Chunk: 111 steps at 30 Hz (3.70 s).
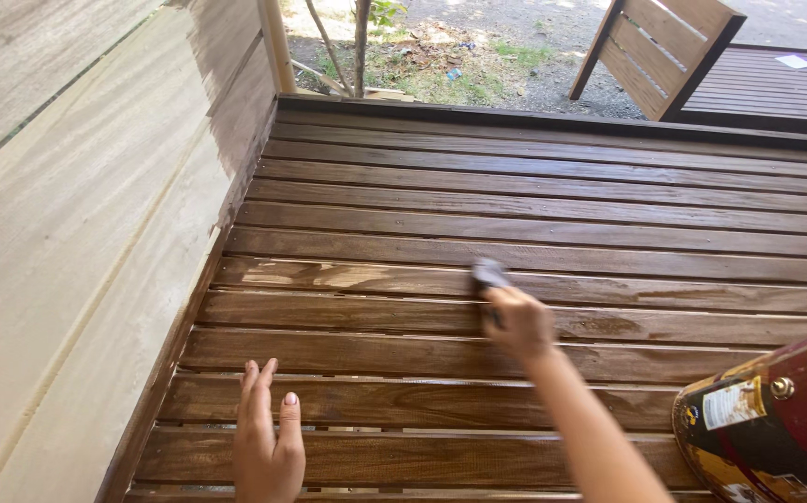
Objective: The person applies brown wood stain with a brush to the slatted surface and edges of a wooden bench, dipping the brush into a small tray and a stain can and working across the planks to coat the bare wood.
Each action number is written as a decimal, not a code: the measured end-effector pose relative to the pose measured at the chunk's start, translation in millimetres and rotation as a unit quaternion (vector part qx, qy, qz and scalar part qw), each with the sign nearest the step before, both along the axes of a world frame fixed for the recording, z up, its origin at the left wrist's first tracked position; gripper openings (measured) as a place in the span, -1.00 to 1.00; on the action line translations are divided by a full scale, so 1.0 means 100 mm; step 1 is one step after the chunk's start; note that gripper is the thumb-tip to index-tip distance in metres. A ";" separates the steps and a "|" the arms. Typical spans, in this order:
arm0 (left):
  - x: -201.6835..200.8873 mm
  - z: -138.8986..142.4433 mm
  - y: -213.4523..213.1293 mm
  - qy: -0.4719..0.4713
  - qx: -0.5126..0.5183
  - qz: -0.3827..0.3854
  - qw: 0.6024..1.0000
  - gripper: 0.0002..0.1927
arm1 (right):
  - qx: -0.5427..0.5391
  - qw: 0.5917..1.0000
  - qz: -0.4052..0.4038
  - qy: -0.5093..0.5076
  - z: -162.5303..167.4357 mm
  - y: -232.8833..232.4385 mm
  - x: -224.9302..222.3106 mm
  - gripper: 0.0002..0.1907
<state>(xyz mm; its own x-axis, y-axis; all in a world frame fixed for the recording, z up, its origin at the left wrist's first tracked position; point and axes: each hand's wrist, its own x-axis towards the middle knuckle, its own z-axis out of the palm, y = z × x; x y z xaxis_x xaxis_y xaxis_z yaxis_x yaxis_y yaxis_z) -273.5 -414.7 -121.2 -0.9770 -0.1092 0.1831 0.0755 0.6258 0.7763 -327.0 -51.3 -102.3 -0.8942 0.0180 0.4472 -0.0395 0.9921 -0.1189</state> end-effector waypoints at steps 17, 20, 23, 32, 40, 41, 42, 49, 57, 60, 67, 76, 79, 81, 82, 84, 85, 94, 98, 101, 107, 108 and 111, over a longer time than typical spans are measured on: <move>0.37 0.59 0.64 0.014 0.045 -0.089 0.995 -0.41 | -0.302 0.935 0.154 0.100 0.21 -1.35 0.36 -0.81; 0.51 0.83 0.82 0.045 0.055 -0.136 0.988 -0.41 | -0.480 0.872 0.095 -0.017 0.51 -0.95 0.71 -0.79; 0.64 1.07 1.09 0.052 0.033 -0.181 0.982 -0.42 | -0.322 0.943 0.020 0.077 1.00 -0.03 1.38 -0.84; 1.27 1.46 2.48 0.023 -0.056 -0.348 0.935 -0.42 | -0.336 0.894 -0.249 0.159 2.49 2.01 3.56 -0.76; 1.83 1.42 3.31 -0.003 -0.083 -0.371 0.925 -0.39 | -0.197 0.906 -0.235 -0.292 1.96 2.48 2.83 -0.66; 1.86 1.41 3.36 -0.006 -0.085 -0.371 0.925 -0.39 | -0.153 0.903 -0.225 -0.332 1.84 2.52 2.75 -0.62; 1.90 1.40 3.39 -0.010 -0.088 -0.370 0.925 -0.39 | -0.152 0.918 -0.193 -0.310 1.73 2.54 2.71 -0.55; 1.94 1.41 3.43 -0.061 -0.122 -0.347 0.928 -0.38 | -0.116 0.922 -0.139 -0.342 1.69 2.51 2.60 -0.54; 1.98 1.49 3.48 -0.056 -0.104 -0.342 0.932 -0.39 | -0.105 0.968 0.030 -0.228 2.51 2.66 3.00 -0.63; 2.01 1.49 3.50 -0.054 -0.105 -0.342 0.932 -0.39 | -0.047 0.973 0.127 -0.186 2.59 2.69 3.07 -0.52; 1.99 1.46 3.42 -0.057 -0.096 -0.342 0.933 -0.38 | 0.080 0.974 0.108 -0.181 2.50 2.69 3.28 -0.27; 1.89 1.55 3.22 -0.076 -0.091 -0.340 0.933 -0.39 | 0.231 0.948 0.214 -0.056 2.36 2.58 3.54 -0.55; 1.85 1.58 3.17 -0.089 -0.094 -0.344 0.930 -0.38 | 0.266 0.939 0.216 -0.044 2.38 2.53 3.59 -0.60; 1.82 1.58 3.12 -0.090 -0.096 -0.346 0.929 -0.38 | 0.259 0.942 0.206 -0.055 2.44 2.50 3.62 -0.55; 1.81 1.57 3.10 -0.092 -0.096 -0.348 0.928 -0.38 | 0.242 0.949 0.191 -0.061 2.49 2.48 3.63 -0.49; 1.77 1.54 3.03 -0.094 -0.095 -0.352 0.926 -0.38 | 0.208 0.962 0.163 -0.073 2.59 2.41 3.64 -0.38; 1.75 1.52 3.00 -0.093 -0.093 -0.353 0.926 -0.38 | 0.147 0.974 0.158 -0.069 2.64 2.36 3.65 -0.39; 1.26 1.24 2.15 -0.062 -0.055 -0.291 0.953 -0.37 | -0.444 0.876 0.002 0.187 2.02 1.29 2.59 -0.77; 0.99 1.07 1.51 -0.067 -0.063 -0.240 0.966 -0.38 | -0.781 0.590 -0.055 0.199 1.29 0.45 1.43 -0.78; 0.80 0.93 1.00 -0.085 -0.059 -0.199 0.974 -0.40 | -0.889 0.438 -0.066 0.118 0.85 -0.27 0.77 -0.81; 0.44 0.80 0.09 -0.135 -0.052 -0.147 0.978 -0.42 | -0.895 0.419 -0.150 0.041 0.68 -1.61 -0.16 -0.81; 0.37 0.81 -0.02 -0.157 -0.054 -0.143 0.976 -0.42 | -0.889 0.428 -0.157 0.043 0.70 -1.78 -0.27 -0.80; 0.16 0.84 -0.22 -0.167 -0.048 -0.109 0.979 -0.41 | -0.884 0.444 -0.147 -0.007 0.77 -2.15 -0.61 -0.79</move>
<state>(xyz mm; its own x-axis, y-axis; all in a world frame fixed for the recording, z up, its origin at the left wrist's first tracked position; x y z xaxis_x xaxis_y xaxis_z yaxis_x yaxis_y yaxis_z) -257.4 -436.7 -37.7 -0.9823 0.1112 -0.1510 -0.0318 0.6947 0.7186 -388.4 -266.1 -25.5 -0.7395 0.4460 -0.5042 0.0745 -0.6902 -0.7198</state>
